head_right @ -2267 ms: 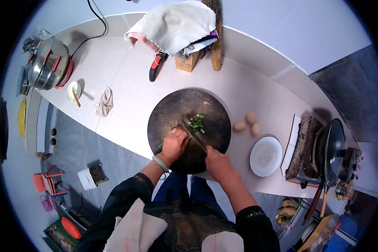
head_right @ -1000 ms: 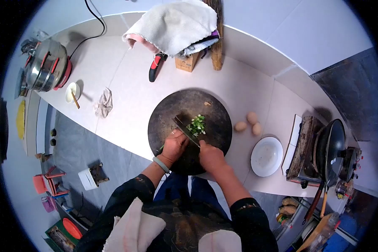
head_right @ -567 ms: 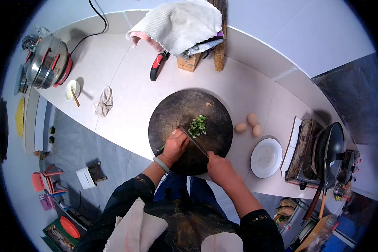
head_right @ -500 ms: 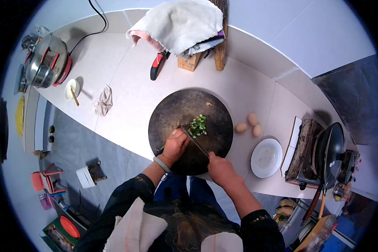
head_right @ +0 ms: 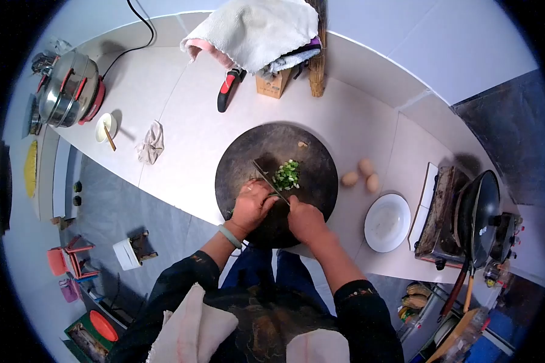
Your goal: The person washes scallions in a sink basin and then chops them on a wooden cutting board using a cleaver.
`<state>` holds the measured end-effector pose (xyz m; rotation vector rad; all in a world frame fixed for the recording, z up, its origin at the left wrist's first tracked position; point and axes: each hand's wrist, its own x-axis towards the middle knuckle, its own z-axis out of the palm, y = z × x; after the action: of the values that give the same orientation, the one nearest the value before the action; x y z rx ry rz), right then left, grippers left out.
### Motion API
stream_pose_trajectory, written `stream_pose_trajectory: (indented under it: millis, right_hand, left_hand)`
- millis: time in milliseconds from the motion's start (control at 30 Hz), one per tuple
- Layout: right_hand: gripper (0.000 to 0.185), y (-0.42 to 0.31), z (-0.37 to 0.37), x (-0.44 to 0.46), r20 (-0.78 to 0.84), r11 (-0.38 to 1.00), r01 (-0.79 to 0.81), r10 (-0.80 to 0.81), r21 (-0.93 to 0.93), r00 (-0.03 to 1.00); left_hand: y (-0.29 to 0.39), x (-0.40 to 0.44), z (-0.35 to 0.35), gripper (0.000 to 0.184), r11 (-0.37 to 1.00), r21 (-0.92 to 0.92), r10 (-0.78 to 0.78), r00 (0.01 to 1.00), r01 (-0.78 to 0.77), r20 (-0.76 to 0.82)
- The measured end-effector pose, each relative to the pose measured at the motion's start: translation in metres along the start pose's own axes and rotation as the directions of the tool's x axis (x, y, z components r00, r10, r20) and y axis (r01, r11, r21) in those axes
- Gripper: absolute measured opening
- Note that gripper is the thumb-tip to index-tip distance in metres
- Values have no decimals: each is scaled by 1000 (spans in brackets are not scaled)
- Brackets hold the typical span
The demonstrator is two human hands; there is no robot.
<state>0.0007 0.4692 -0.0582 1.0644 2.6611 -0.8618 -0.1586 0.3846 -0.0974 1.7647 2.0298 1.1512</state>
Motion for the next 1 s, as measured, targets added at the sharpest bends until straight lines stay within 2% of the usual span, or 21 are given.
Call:
stream_pose_trajectory:
  millis: [67, 167, 200, 300, 400, 500, 600, 700, 800, 867, 1000]
  right_hand:
    - [16, -1, -7, 0, 2, 999, 21, -21, 41, 1000]
    - [14, 0, -6, 1, 24, 999, -4, 3, 34, 1000]
    - [14, 0, -5, 1, 16, 999, 2, -3, 39, 1000]
    - [14, 1, -2, 0, 11, 999, 12, -12, 49, 1000]
    - [14, 1, -4, 1, 34, 999, 3, -5, 52, 999]
    - [15, 0, -5, 1, 45, 998, -6, 4, 55, 999]
    - [15, -4, -7, 1, 56, 998, -24, 21, 51, 998]
    - [17, -4, -10, 0, 60, 997, -32, 28, 66, 998]
    - [21, -3, -10, -2, 51, 995, -51, 47, 84, 998]
    - [23, -7, -16, -11, 60, 990, -111, 106, 89, 993]
    - [26, -7, -23, -38, -8, 996, -37, 38, 85, 999]
  left_hand:
    - [5, -3, -6, 36, 997, -8, -72, 997, 72, -19]
    - [11, -5, -21, 47, 979, -10, -204, 979, 204, 8]
    - [8, -7, -22, 53, 979, -21, -201, 978, 202, 49]
    - [5, -15, -17, 52, 989, -15, -148, 984, 150, 103]
    - [7, -17, -13, 46, 998, 59, -27, 998, 23, 56]
    - [14, -8, -16, 39, 996, 80, 35, 998, -38, 47]
    - [11, -12, -9, 30, 998, 60, 3, 995, -9, 104]
    - [3, -12, -2, 20, 993, 101, 58, 998, -61, 37]
    - [2, -11, -3, 13, 993, 90, 73, 997, -76, 40]
    - [0, -12, -2, 12, 992, 95, 87, 996, -89, 23]
    - [-3, -12, 0, 14, 991, 89, 94, 995, -95, 19]
